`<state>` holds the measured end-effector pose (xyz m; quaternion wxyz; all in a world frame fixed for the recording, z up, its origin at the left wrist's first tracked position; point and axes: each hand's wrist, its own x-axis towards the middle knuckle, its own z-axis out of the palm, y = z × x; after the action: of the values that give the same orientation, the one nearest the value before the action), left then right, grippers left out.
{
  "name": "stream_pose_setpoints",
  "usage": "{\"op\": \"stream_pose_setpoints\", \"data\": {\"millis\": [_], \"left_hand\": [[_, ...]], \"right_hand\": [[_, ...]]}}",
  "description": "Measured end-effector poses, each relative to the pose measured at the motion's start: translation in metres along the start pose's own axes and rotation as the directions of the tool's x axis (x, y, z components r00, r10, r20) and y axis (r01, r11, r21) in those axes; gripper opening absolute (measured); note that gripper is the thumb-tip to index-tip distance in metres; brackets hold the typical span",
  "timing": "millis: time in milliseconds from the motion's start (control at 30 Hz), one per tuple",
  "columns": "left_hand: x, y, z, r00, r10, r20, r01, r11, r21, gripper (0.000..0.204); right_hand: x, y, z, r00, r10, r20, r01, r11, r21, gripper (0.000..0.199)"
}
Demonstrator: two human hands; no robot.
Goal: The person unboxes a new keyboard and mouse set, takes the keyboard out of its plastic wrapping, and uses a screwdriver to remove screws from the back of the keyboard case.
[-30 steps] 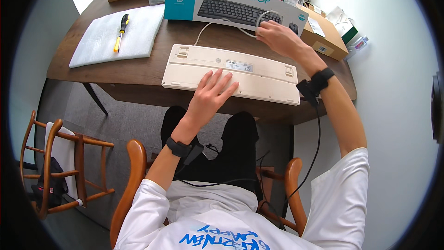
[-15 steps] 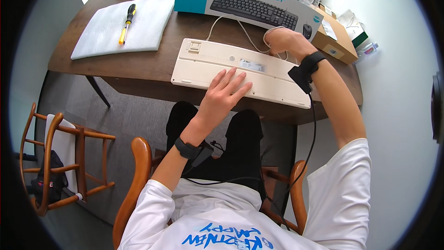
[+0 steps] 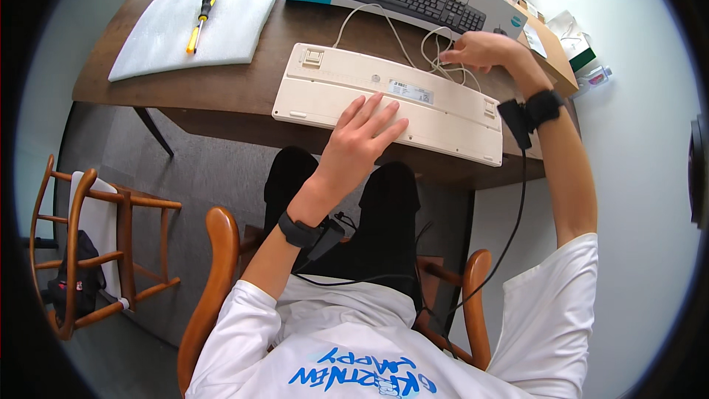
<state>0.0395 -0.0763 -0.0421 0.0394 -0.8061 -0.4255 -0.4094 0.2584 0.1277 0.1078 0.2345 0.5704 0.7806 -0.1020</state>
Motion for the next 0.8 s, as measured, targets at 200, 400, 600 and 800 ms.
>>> {"op": "stream_pose_setpoints", "data": {"millis": [200,400,600,800], "left_hand": [[-0.002,0.000,-0.001,1.000,-0.009,-0.008,0.009,1.000,0.008,0.043],[-0.005,0.007,-0.008,1.000,-0.015,0.010,0.015,0.998,0.056,0.039],[-0.004,0.010,-0.015,0.997,0.041,0.071,-0.047,0.996,0.078,0.038],[0.025,-0.016,-0.079,0.986,-0.012,0.167,0.006,0.999,0.036,0.042]], "right_hand": [[0.012,-0.009,0.053,0.955,0.067,-0.290,-0.043,0.995,0.091,0.066],[0.003,0.011,0.067,0.876,0.215,-0.431,-0.152,0.973,0.176,0.053],[-0.030,0.024,0.090,0.808,0.138,-0.573,0.008,0.969,0.246,0.034],[-0.104,-0.032,0.104,0.532,-0.050,-0.845,0.346,0.924,0.164,0.014]]}}
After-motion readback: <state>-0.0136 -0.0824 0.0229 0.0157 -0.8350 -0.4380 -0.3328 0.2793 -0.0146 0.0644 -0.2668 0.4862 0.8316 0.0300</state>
